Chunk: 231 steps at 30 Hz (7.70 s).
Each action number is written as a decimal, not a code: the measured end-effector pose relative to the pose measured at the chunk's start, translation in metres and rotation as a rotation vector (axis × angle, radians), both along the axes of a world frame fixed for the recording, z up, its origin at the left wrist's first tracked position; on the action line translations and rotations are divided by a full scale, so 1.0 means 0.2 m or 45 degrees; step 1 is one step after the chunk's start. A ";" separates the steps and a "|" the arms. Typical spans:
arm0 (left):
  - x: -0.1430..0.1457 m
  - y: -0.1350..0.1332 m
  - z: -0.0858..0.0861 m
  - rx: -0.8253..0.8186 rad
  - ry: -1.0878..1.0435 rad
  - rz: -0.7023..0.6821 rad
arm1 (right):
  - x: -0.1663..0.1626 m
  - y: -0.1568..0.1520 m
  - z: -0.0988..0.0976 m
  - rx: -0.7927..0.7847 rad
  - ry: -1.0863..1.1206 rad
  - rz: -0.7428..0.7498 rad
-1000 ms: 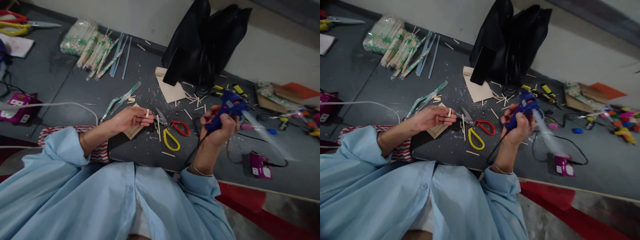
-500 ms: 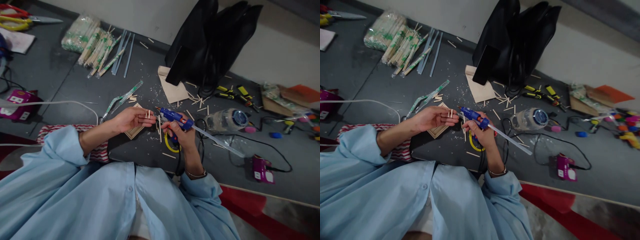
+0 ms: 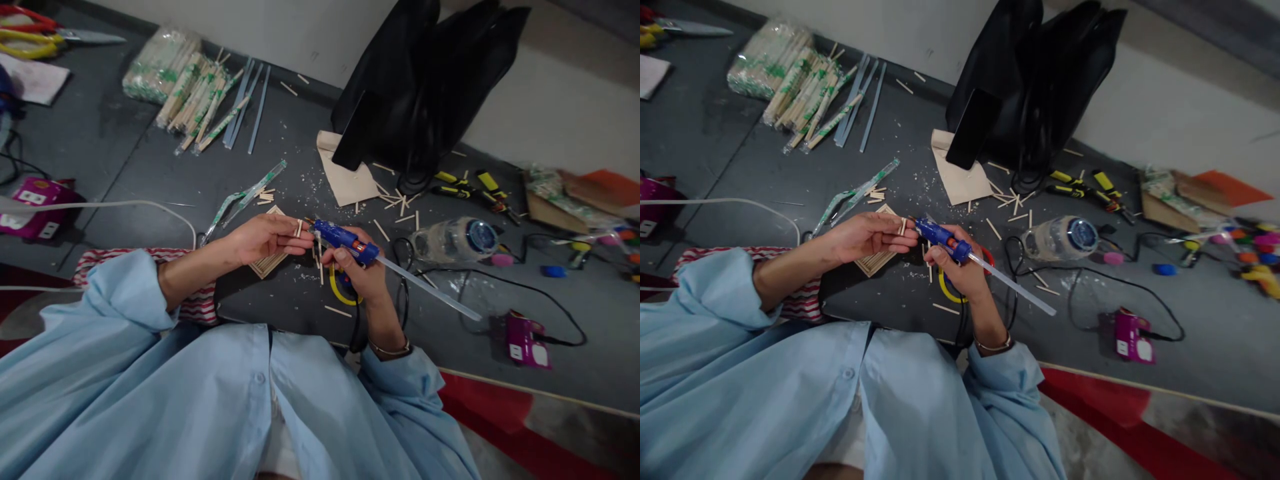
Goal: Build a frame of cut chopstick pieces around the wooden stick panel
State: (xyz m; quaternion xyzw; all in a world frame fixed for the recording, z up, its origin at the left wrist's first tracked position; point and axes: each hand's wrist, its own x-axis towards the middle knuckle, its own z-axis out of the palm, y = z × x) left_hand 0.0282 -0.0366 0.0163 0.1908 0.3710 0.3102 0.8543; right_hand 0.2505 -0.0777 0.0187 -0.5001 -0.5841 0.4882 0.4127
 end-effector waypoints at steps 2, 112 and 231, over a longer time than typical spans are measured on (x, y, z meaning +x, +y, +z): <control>0.00 0.00 0.00 -0.006 -0.005 0.007 | -0.01 0.00 0.00 0.001 -0.006 0.003; 0.03 0.01 -0.01 -0.030 0.015 0.178 | -0.01 -0.04 0.02 0.080 -0.489 0.035; 0.05 -0.03 -0.01 -0.014 0.028 0.226 | -0.28 0.19 -0.02 -0.187 -0.049 -0.192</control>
